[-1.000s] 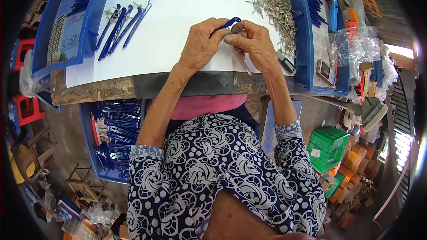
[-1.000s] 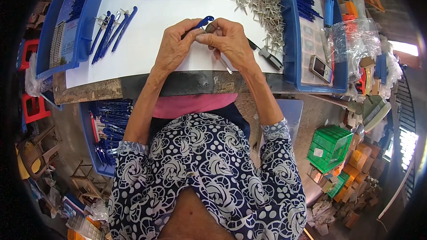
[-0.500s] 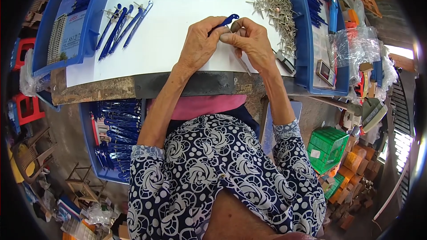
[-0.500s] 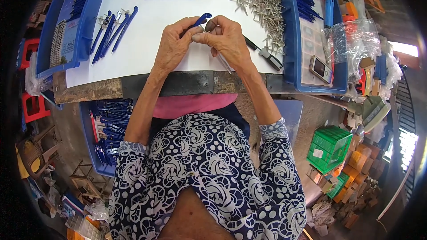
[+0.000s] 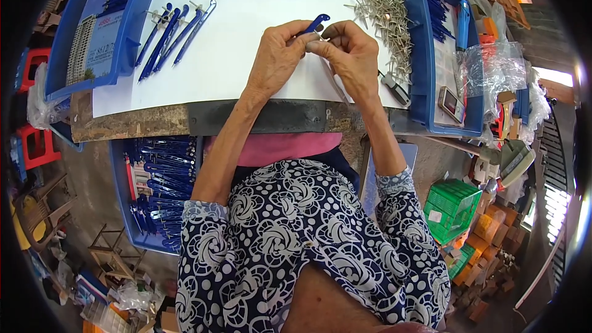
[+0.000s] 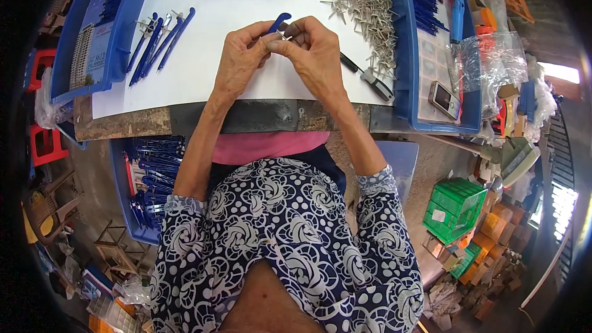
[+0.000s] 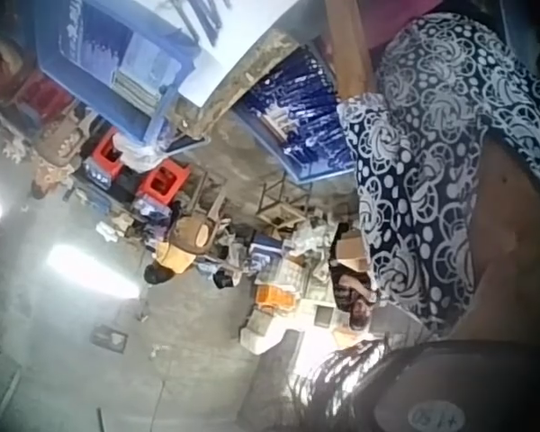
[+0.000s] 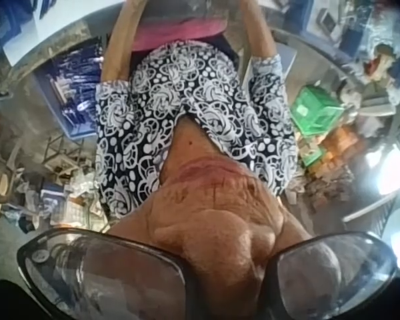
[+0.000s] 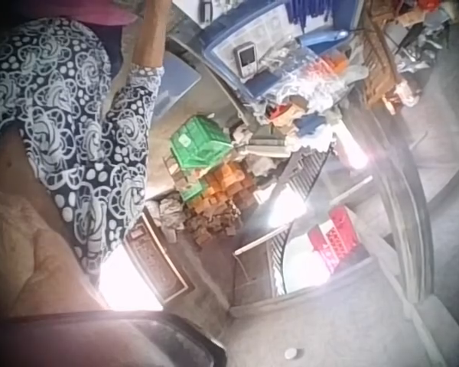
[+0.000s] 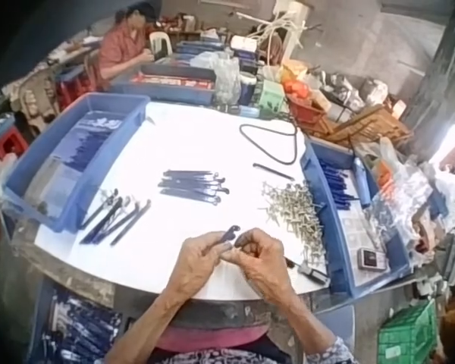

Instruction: Assembling small metal components onto blue plastic pen clips at a manual workstation.

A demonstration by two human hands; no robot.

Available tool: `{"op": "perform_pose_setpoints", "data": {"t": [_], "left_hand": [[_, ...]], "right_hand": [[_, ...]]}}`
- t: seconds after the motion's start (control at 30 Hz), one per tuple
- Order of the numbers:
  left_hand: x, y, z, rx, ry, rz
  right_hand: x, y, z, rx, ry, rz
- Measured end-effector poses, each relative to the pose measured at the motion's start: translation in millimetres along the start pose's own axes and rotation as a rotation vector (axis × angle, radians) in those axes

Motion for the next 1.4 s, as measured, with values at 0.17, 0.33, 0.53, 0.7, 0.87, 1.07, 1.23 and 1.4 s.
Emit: {"op": "perform_pose_setpoints", "data": {"t": [0.17, 0.33, 0.53, 0.7, 0.87, 1.07, 1.23, 1.4], "left_hand": [[1, 1, 1, -0.032, -0.043, -0.422], [-4, 0, 0, -0.072, -0.070, -0.553], [-4, -1, -3, -0.069, -0.113, -0.620], [-6, -3, -3, -0.065, -0.153, -0.627], [-4, 0, -3, -0.098, -0.106, -0.542], [-1, -1, 1, -0.044, -0.010, -0.483], [-2, 1, -2, -0.099, 0.007, -0.513], [0, 0, -6, -0.072, -0.114, -0.523]], "right_hand": [[5, 11, -3, 0.152, -0.273, 0.052], [3, 15, -3, 0.131, -0.273, 0.129], [7, 16, -3, 0.088, -0.264, 0.221], [2, 14, -1, 0.089, -0.335, 0.119], [-9, 5, -3, 0.070, -0.361, 0.239], [-10, -1, -5, 0.046, -0.246, 0.164], [-10, -5, -11, -0.055, -0.088, 0.079], [-7, -1, -10, -0.096, 0.065, 0.083]]}}
Point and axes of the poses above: each hand's wrist, its own z-axis towards the middle knuckle, its own y-axis out of the palm, x = y × z, the point moved 2 cm from there along z, towards the middle knuckle, and after that the axes turned 4 degrees about z, right-handed, at the moved point
